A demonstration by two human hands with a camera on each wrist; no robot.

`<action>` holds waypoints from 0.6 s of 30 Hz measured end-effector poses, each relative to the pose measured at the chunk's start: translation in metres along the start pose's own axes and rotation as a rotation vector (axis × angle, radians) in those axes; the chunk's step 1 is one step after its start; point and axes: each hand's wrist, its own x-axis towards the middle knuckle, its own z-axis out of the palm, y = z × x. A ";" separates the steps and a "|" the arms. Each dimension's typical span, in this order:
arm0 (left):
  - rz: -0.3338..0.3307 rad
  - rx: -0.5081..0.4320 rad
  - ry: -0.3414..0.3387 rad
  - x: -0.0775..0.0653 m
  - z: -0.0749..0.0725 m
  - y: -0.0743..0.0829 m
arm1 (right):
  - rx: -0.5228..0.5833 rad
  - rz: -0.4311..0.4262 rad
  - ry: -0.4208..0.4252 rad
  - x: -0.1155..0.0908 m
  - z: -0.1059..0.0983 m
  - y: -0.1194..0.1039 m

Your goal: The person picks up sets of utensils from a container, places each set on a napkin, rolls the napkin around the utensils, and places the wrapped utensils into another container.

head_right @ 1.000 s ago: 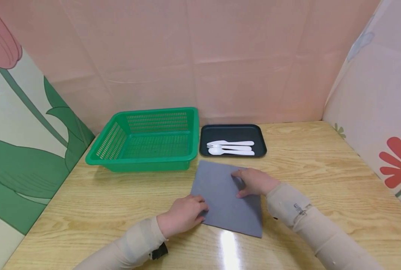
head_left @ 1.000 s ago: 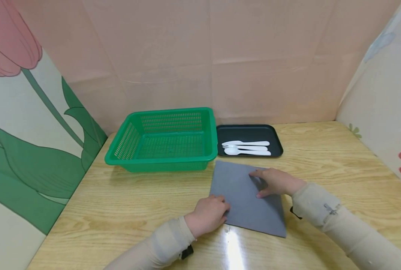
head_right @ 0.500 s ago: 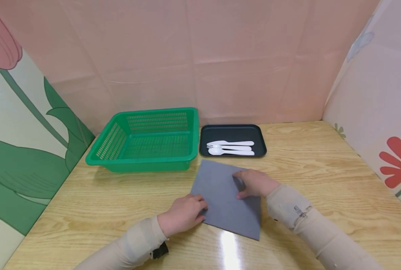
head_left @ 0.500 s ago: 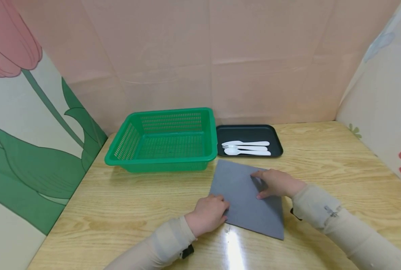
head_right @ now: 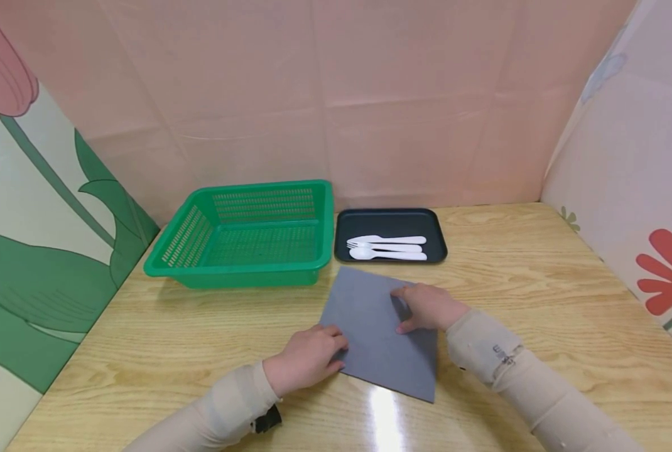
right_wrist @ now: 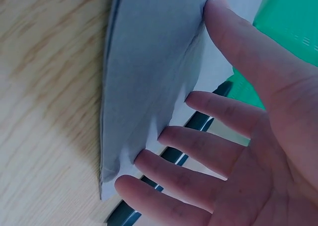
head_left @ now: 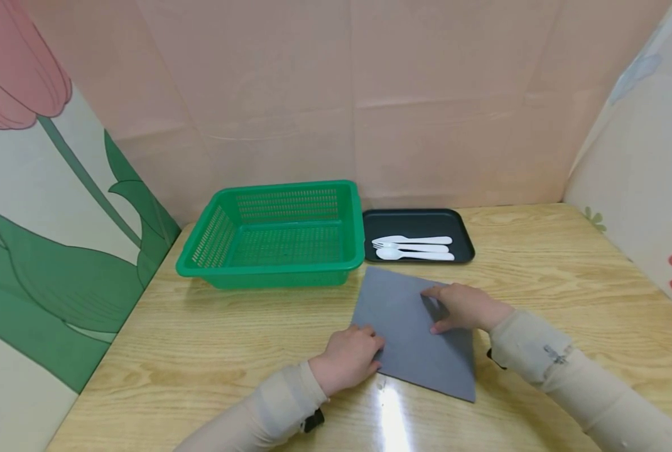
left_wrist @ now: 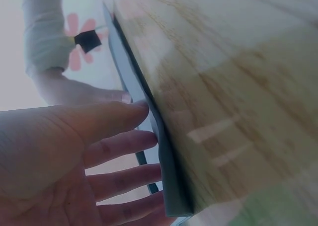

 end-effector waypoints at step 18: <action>-0.017 0.018 -0.002 0.000 0.000 -0.001 | -0.047 0.002 0.016 -0.004 -0.001 -0.005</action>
